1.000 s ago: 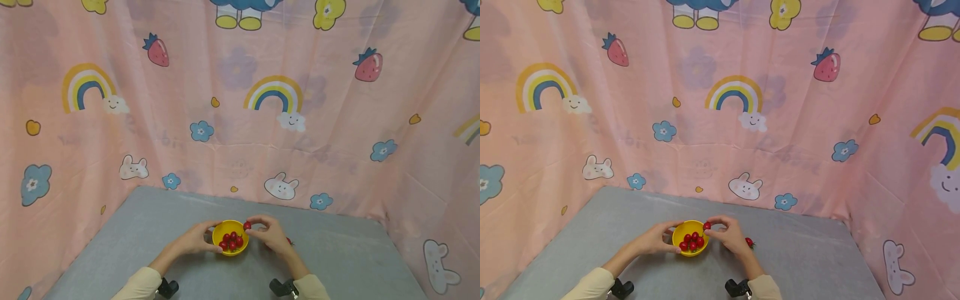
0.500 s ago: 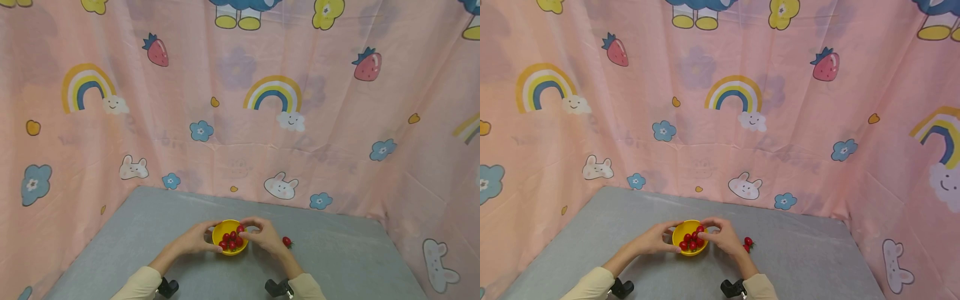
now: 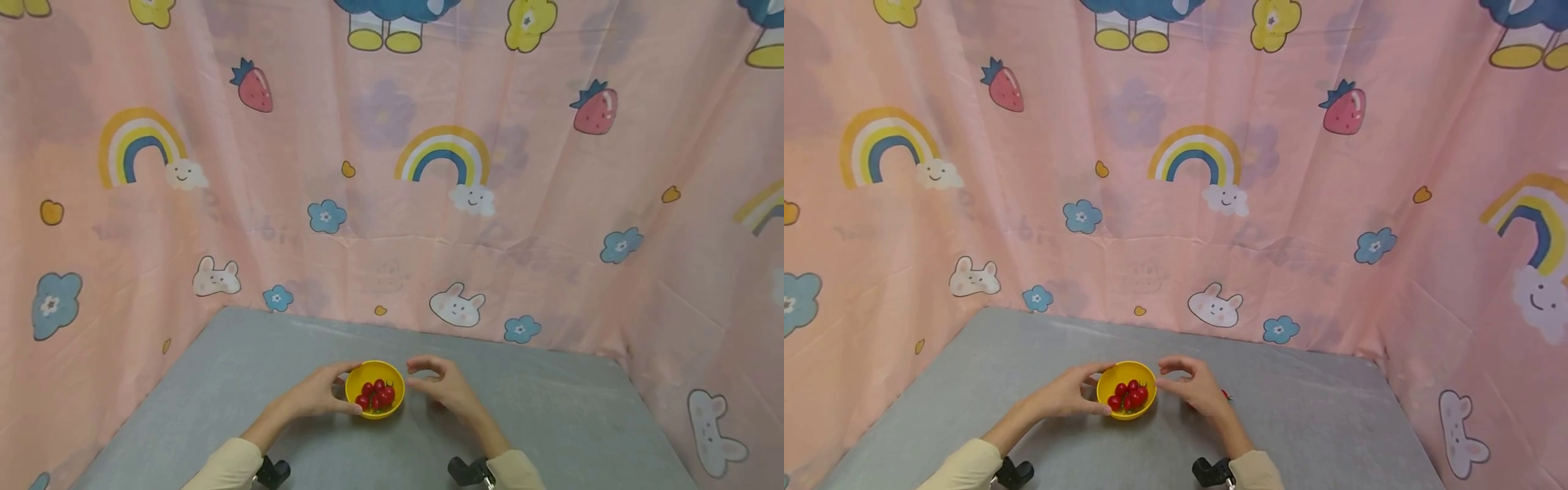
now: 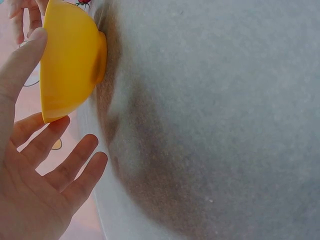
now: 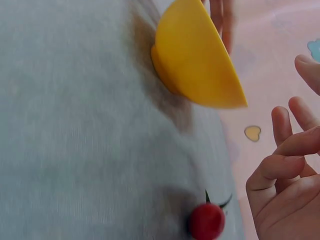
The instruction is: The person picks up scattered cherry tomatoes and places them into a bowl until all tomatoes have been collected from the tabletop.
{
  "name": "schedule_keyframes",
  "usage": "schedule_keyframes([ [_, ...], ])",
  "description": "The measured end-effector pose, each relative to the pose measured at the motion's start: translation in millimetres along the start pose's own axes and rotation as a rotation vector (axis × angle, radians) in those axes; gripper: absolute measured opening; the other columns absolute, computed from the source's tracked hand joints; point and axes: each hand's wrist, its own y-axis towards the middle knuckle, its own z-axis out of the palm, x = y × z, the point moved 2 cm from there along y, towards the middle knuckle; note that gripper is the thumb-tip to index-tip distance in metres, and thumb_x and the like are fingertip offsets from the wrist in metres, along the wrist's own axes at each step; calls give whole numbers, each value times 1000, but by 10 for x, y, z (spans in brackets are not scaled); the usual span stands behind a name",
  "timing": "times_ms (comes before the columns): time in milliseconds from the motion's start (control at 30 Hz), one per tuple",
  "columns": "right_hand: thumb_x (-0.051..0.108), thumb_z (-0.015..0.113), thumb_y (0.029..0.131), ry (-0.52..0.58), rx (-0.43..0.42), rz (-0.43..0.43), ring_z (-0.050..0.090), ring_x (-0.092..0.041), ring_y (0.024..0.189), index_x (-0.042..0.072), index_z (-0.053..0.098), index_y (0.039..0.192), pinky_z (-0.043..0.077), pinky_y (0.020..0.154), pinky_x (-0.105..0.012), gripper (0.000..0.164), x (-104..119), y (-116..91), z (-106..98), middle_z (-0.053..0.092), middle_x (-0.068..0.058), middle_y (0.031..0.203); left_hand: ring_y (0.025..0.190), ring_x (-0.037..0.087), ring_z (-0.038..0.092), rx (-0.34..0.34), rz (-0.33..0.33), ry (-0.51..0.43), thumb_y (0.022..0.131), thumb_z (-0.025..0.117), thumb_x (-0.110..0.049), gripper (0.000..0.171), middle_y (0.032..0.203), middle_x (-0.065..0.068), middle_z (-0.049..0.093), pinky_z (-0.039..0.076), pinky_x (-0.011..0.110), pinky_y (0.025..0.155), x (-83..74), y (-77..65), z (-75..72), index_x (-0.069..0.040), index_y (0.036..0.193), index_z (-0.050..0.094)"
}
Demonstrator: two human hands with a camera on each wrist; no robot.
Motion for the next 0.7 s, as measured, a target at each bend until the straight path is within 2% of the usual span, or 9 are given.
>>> schedule_keyframes([
  [67,17,77,93,-2,-9,-8,63,-35,80,-1,65,127,50,69,-25,40,-5,-23,-45,65,-17,121,115,33,60,0,-6,-5,83,87,-32,81,145,14,53,52,52,95,6,-2,3,-5,149,49],
  [133,15,75,94,2,-16,-24,63,-36,81,-2,64,127,51,68,-26,39,-32,-45,-99,65,-18,121,116,33,60,1,-8,-9,83,87,-31,81,145,14,52,52,52,95,7,-7,5,-5,150,48],
  [333,10,74,94,9,-44,-48,62,-40,102,-5,64,127,56,82,-28,38,-135,-129,-319,62,-25,123,116,34,59,2,-3,0,83,87,-31,81,145,15,52,51,53,95,-20,-17,9,-5,150,48],
  [500,9,74,94,-23,-87,-13,65,-40,94,-5,63,128,52,69,-28,38,-219,-219,-535,61,-26,123,116,34,59,2,-8,-4,84,86,-31,81,145,14,53,51,53,95,-21,-15,9,-5,150,48],
  [567,11,75,93,-41,-97,-3,65,-39,96,-5,63,128,52,69,-28,40,-246,-266,-619,61,-25,123,116,33,59,3,-4,-11,84,86,-31,81,145,14,53,52,52,95,-19,-13,7,-5,150,48],
  [700,13,78,91,-101,-130,7,60,-36,113,-3,64,129,53,87,-33,43,-308,-356,-771,63,-22,125,114,32,60,1,2,-14,83,87,-31,81,145,14,53,52,51,95,-18,-17,1,-4,149,48],
])
